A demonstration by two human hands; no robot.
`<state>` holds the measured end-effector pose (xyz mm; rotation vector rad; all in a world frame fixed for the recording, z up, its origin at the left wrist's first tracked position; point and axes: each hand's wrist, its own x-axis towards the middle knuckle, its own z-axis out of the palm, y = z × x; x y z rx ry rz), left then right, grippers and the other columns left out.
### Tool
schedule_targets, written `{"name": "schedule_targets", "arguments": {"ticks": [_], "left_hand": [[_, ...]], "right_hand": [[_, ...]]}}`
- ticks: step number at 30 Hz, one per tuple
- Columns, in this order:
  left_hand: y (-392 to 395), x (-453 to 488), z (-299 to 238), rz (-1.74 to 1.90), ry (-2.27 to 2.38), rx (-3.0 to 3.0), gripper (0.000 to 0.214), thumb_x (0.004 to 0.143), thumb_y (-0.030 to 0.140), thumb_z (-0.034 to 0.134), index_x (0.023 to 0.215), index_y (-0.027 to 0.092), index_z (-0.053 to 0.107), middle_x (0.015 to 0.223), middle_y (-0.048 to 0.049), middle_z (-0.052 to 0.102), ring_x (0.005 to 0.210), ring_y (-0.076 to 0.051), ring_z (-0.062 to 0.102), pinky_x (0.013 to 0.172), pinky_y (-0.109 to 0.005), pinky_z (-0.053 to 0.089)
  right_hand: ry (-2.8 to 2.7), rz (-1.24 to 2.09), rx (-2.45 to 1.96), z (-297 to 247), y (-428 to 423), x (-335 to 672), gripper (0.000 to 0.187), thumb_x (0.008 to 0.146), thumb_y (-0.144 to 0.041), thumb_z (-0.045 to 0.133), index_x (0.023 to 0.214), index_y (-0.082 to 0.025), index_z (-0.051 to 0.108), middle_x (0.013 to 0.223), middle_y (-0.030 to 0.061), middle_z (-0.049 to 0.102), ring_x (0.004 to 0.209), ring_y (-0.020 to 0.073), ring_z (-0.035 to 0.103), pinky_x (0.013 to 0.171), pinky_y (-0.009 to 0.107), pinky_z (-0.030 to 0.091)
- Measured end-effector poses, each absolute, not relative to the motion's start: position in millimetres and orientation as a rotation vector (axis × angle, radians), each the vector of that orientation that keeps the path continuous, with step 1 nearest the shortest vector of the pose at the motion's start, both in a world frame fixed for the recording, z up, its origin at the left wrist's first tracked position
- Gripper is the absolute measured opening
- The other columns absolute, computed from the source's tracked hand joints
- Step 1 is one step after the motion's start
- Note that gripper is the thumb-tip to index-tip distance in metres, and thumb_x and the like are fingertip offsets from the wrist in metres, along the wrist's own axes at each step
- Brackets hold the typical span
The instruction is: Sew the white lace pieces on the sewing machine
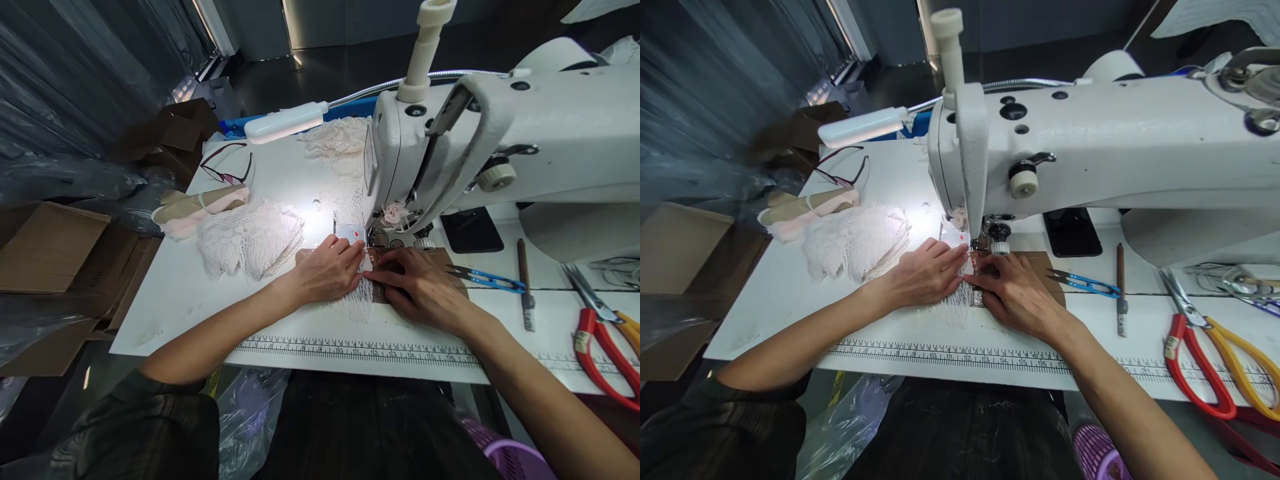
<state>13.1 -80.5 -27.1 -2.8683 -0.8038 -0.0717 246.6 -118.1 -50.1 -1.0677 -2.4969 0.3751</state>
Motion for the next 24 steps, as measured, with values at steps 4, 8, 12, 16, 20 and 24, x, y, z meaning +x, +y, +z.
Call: {"name": "schedule_targets", "arguments": {"ticks": [4,8,12,16,20,24], "left_hand": [[-68.3,14.2,-21.5,-0.054,-0.81,-2.917,0.043,0.102,0.032,0.034,0.127,0.006,0.058,0.137,-0.021,0.055,0.098,-0.028,0.055,0.086,-0.043,0.038],[-66.1,10.0,-20.8,-0.137,-0.884,-2.97,0.042,0.102,0.033,0.037,0.128,0.008,0.058,0.142,-0.0198,0.052,0.104,-0.029,0.055,0.089,-0.044,0.038],[-66.9,7.5,-22.7,-0.16,-0.905,-3.0,0.042,0.102,0.034,0.036,0.129,0.009,0.057,0.144,-0.0194,0.051,0.108,-0.03,0.054,0.091,-0.046,0.038],[-65.7,7.8,-24.6,-0.197,-0.936,-3.03,0.042,0.101,0.033,0.037,0.13,0.011,0.057,0.145,-0.0181,0.051,0.111,-0.031,0.053,0.094,-0.048,0.037],[-65.3,7.6,-27.9,-0.278,-0.958,-3.049,0.041,0.1,0.032,0.039,0.131,0.012,0.057,0.144,-0.0169,0.053,0.112,-0.03,0.054,0.098,-0.05,0.036],[-65.2,7.0,-31.6,-0.327,-0.967,-3.041,0.041,0.099,0.033,0.04,0.13,0.013,0.059,0.143,-0.0164,0.054,0.11,-0.03,0.055,0.099,-0.053,0.036]], "right_hand": [[-2.411,0.33,-1.079,-55.5,-115.3,244.2,0.037,0.093,-0.02,0.053,0.127,-0.025,0.067,0.119,0.0143,0.057,0.108,0.0278,0.055,0.091,0.049,0.051],[-2.42,0.295,-1.09,-55.3,-114.4,241.2,0.035,0.094,-0.022,0.053,0.127,-0.025,0.067,0.118,0.0142,0.057,0.106,0.0284,0.056,0.09,0.05,0.051],[-2.444,0.286,-1.123,-54.7,-115.8,239.9,0.037,0.093,-0.022,0.054,0.128,-0.027,0.066,0.121,0.0141,0.057,0.106,0.0288,0.056,0.089,0.051,0.051],[-2.426,0.307,-1.136,-56.6,-116.5,241.3,0.039,0.093,-0.022,0.054,0.13,-0.028,0.064,0.12,0.0139,0.057,0.107,0.0288,0.056,0.088,0.05,0.052],[-2.412,0.312,-1.114,-55.9,-115.4,241.6,0.037,0.093,-0.019,0.053,0.127,-0.027,0.067,0.119,0.0136,0.058,0.106,0.0279,0.057,0.089,0.05,0.051],[-2.409,0.289,-1.089,-52.8,-113.1,240.6,0.033,0.094,-0.021,0.053,0.123,-0.024,0.069,0.116,0.0141,0.059,0.103,0.0269,0.059,0.087,0.047,0.052]]}}
